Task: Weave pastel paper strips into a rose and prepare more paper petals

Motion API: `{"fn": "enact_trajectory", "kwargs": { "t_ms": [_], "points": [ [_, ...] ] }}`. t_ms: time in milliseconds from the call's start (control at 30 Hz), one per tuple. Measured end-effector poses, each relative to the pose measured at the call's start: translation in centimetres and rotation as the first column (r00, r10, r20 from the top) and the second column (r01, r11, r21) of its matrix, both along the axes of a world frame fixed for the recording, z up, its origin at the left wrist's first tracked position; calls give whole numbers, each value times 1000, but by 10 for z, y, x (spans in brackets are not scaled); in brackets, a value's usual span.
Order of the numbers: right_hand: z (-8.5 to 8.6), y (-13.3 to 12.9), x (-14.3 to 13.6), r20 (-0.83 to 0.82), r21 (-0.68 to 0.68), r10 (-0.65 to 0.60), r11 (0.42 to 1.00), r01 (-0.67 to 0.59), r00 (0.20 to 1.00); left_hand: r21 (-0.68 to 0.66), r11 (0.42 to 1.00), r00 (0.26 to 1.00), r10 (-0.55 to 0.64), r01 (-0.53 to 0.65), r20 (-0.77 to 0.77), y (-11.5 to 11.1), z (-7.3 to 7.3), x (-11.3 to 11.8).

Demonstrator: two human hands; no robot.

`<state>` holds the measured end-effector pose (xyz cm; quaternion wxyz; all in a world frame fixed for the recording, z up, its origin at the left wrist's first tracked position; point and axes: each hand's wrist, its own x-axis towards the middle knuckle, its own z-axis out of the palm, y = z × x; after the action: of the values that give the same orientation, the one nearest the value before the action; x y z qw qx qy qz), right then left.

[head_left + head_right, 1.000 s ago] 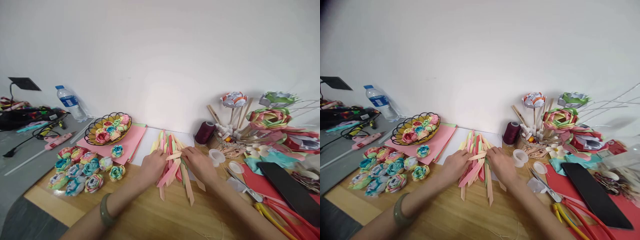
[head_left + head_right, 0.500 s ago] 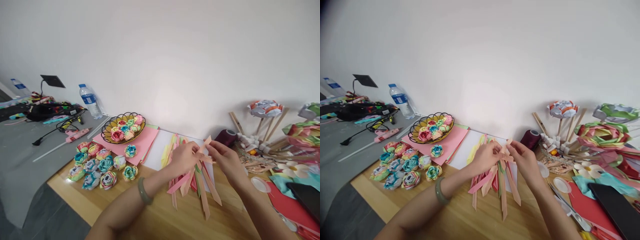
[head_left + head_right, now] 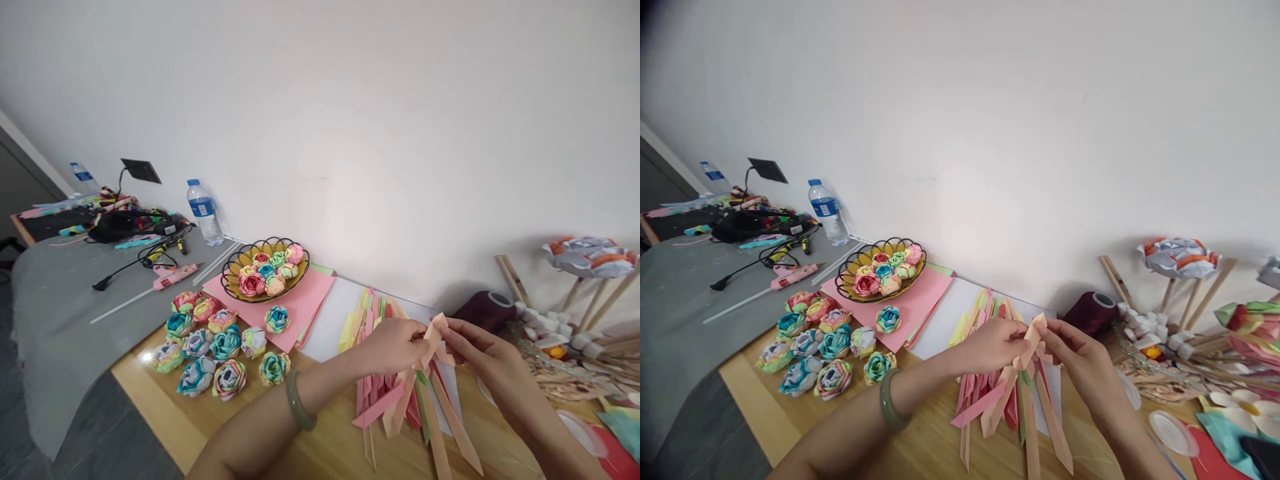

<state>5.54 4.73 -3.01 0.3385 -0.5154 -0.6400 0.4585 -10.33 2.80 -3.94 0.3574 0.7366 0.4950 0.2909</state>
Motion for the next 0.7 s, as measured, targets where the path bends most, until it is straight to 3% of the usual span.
{"fn": "enact_trajectory", "kwargs": {
  "t_ms": [267, 400, 600, 700],
  "points": [
    [-13, 4, -1, 169, 70, 5, 997, -17, 986, 191, 981, 957, 71, -16, -281, -12, 0, 4],
    [-14, 4, -2, 5, -17, -34, 999, 34, 999, 312, 949, 895, 111, 33, -433, -18, 4, 6],
    [-14, 7, 3, -285, -190, -63, 982, 8, 956, 387, 920, 908, 103, 68, -405, -18, 0, 8],
    [-12, 7, 5, -288, -200, -62, 980, 3, 955, 384, 922, 938, 88, 50, -335, -14, -2, 7]
  ]
}}
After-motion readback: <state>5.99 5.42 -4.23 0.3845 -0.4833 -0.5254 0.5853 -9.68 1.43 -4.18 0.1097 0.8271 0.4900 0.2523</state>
